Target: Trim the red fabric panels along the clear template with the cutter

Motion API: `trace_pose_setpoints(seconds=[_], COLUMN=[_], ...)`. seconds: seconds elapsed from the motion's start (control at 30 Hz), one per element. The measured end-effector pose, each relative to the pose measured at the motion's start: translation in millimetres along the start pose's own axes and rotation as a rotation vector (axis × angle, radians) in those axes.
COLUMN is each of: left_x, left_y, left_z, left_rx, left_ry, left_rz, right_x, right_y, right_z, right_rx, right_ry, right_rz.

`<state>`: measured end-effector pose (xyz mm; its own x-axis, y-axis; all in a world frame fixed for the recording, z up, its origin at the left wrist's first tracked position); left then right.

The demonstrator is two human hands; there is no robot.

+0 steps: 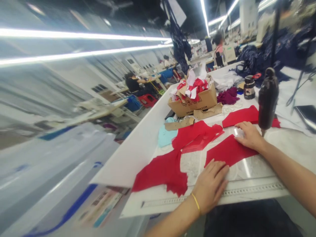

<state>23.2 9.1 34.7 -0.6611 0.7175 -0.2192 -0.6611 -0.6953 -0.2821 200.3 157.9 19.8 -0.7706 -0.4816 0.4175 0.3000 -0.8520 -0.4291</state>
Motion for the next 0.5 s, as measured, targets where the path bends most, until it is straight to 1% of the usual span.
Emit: trace_pose_setpoints(seconds=[0.13, 0.23, 0.33, 0.4, 0.43, 0.5], left_x=[10, 24, 31, 30, 28, 23], left_y=[18, 32, 41, 41, 40, 34], left_z=[21, 42, 57, 58, 54, 38], left_rx=[-0.091, -0.162, -0.212, -0.215, -0.198, -0.136], left_ry=[-0.151, -0.272, -0.288, -0.225, -0.181, -0.103], left_rz=[-0.002, 0.044, 0.096, 0.118, 0.127, 0.142], right_x=[3, 3, 3, 2, 3, 4], right_y=[6, 7, 6, 5, 5, 4], right_z=[-5, -6, -8, -8, -8, -7], right_rx=[0.033, 0.055, 0.103, 0.118, 0.116, 0.104], right_ry=[0.000, 0.003, -0.013, -0.029, -0.035, -0.042], right_rz=[0.032, 0.040, 0.042, 0.036, 0.033, 0.035])
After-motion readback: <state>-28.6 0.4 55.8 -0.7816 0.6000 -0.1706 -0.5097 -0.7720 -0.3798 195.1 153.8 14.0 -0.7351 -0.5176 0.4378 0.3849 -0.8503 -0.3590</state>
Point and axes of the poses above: each hand's wrist, its own y-axis away from the middle knuckle, its own z-axis out of the back of the hand, x = y × z, the point moved 9 cm from there along -y, towards the middle knuckle, and after that the axes turned 7 degrees about z, right-handed, at the moved point
